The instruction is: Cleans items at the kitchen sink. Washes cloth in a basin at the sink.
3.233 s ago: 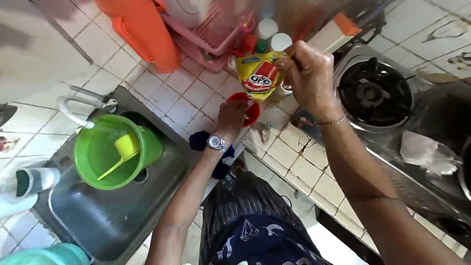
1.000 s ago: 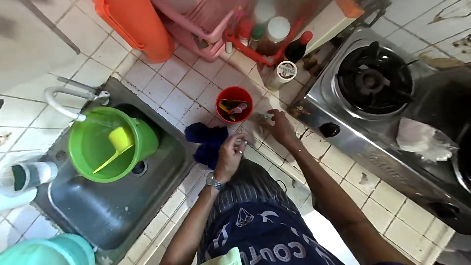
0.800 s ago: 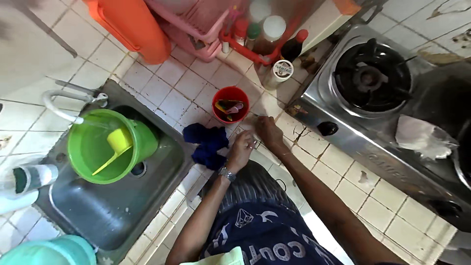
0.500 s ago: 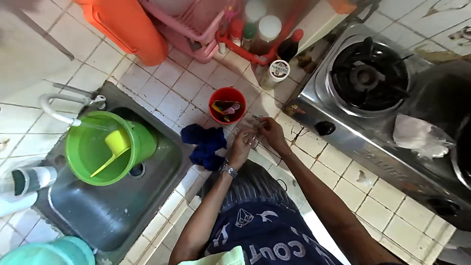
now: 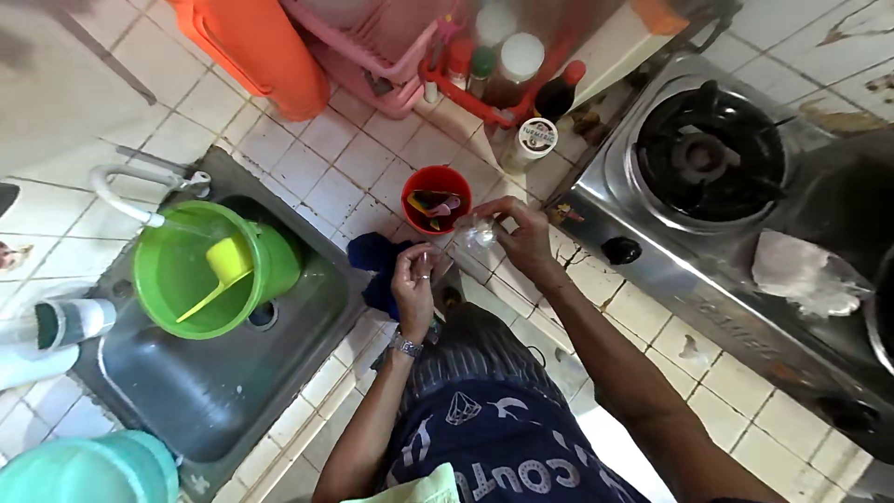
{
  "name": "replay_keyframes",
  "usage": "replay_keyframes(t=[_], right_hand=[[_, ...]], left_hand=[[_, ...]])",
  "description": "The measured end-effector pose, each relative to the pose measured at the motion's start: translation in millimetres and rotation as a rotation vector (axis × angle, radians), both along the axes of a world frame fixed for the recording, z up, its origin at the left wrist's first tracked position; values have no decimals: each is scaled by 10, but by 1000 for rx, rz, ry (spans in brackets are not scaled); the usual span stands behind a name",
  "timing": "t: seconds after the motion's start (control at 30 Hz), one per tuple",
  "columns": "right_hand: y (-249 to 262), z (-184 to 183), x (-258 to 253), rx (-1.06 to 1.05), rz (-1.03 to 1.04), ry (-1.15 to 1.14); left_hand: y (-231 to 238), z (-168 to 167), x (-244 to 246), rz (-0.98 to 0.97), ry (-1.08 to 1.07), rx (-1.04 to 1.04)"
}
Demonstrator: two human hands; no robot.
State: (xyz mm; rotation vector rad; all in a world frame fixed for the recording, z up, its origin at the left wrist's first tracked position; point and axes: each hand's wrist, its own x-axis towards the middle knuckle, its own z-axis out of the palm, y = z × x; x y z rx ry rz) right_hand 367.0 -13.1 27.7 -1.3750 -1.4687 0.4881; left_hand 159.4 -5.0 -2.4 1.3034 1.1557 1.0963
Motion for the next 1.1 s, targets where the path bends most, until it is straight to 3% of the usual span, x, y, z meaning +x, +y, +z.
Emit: replay_keyframes(t=[0.13,0.33,0.53,0.77,0.93,1.03,1.1], right_hand=[[197,3,-32,102,8,-221],[200,222,31,148,2,-232],[260,55,-19,-92,110,-408],[275,421,-123,-505,72,-570],[179,421,-229,-571,133,-586],[200,381,-263,-652,178,-640],[179,588,-261,-651,144,-598]], left_hand=[[112,-2,-77,42,54,98],[176,121,-84,77,194,338],[353,26,-58,-34,462,446],[585,126,69,-155,706,311],[642,170,92,-98,654,258],[573,154,-30,-10,464,309],[466,192,-273,42,339,304]])
